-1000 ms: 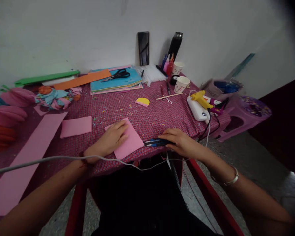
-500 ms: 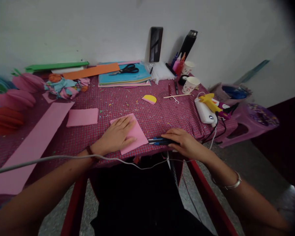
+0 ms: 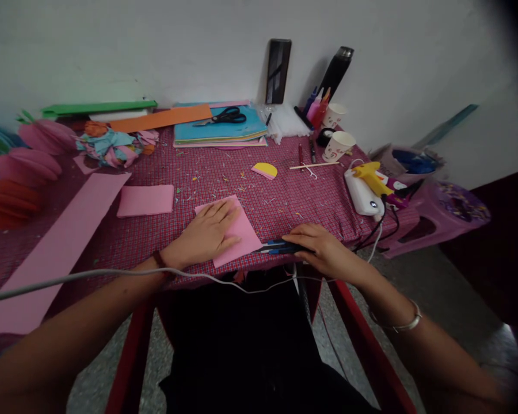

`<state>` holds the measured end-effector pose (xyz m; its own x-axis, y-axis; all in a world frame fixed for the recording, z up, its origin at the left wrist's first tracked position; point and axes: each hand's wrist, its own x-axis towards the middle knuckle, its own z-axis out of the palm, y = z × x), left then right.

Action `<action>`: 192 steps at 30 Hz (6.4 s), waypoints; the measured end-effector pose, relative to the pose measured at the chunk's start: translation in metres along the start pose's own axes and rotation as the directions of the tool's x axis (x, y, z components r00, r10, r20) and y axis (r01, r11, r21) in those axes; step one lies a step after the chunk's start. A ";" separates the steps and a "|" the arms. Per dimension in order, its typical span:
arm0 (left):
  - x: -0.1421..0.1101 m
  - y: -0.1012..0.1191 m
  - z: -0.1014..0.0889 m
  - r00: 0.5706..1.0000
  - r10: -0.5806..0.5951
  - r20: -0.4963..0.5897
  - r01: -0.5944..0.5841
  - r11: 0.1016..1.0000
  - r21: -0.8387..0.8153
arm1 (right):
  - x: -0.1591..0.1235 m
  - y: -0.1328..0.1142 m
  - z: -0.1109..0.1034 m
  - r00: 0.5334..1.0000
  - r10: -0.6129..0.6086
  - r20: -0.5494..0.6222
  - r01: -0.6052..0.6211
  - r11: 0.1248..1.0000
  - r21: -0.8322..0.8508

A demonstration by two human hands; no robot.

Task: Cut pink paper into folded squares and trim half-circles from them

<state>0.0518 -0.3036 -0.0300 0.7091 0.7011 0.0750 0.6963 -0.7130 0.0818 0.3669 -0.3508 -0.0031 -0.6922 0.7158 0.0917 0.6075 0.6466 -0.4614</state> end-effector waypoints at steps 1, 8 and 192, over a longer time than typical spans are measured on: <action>0.000 0.000 0.000 1.000 0.000 0.001 0.000 1.000 0.000 | -0.002 0.000 -0.001 1.000 0.006 0.003 -0.006 1.000 0.003; -0.001 0.002 -0.003 1.000 -0.017 -0.001 0.017 1.000 -0.009 | 0.011 -0.010 0.004 1.000 -0.005 -0.020 0.005 1.000 -0.010; -0.050 0.049 -0.006 0.808 -0.587 -0.049 0.433 0.648 -0.627 | 0.053 -0.050 0.062 0.889 0.170 -0.425 -0.084 0.973 0.214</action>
<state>0.0499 -0.3739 -0.0236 0.1585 0.9854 0.0614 0.6887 -0.1549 0.7083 0.2757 -0.3612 -0.0299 -0.3464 0.8585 0.3782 0.5660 0.5128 -0.6455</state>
